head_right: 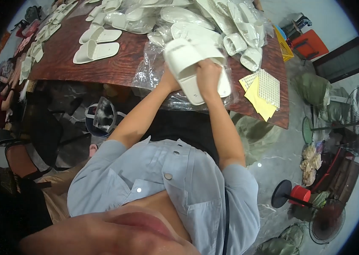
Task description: Packaging pairs of white slippers into clear plastic bags at a manufacturing table.
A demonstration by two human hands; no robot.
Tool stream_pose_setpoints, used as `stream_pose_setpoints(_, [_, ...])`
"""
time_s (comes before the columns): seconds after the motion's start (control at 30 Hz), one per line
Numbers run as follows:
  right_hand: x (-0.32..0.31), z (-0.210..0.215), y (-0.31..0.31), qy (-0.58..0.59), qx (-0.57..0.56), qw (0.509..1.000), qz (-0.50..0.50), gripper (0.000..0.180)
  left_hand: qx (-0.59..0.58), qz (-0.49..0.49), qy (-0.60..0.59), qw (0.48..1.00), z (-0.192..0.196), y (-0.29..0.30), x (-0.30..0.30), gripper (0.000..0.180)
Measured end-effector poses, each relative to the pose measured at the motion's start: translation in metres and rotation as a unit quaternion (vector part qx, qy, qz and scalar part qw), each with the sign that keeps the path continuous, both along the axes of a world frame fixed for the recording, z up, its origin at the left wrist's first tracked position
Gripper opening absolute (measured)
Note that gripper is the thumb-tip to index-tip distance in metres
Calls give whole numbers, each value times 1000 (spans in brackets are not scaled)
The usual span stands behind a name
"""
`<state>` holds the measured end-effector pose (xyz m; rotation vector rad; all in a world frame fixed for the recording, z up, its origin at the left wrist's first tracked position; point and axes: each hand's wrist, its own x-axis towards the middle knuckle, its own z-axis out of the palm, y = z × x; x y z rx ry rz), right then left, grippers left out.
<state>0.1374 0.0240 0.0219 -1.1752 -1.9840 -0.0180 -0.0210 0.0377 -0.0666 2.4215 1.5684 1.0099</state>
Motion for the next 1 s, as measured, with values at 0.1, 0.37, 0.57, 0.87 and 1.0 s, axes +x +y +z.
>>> stream_pose_setpoints(0.1, [39, -29, 8, -114, 46, 985, -123, 13, -65, 68, 127, 987, 22, -12, 13, 68])
stream_pose_setpoints(0.37, [64, -74, 19, -95, -51, 988, -115, 13, -8, 68, 99, 993, 16, -6, 7, 71])
stream_pose_setpoints(0.57, [99, -43, 14, -14, -187, 981, 41, 26, 21, 74, 61, 995, 6, 0, 1, 53])
stream_pose_setpoints(0.87, [168, 2, -33, 119, -252, 955, -101, 22, -10, 71, -7, 997, 5, 0, -7, 53])
stream_pose_setpoints(1.0, [184, -38, -39, 191, -269, 941, -72, 21, 20, 93, 5, 995, 14, -9, -6, 51])
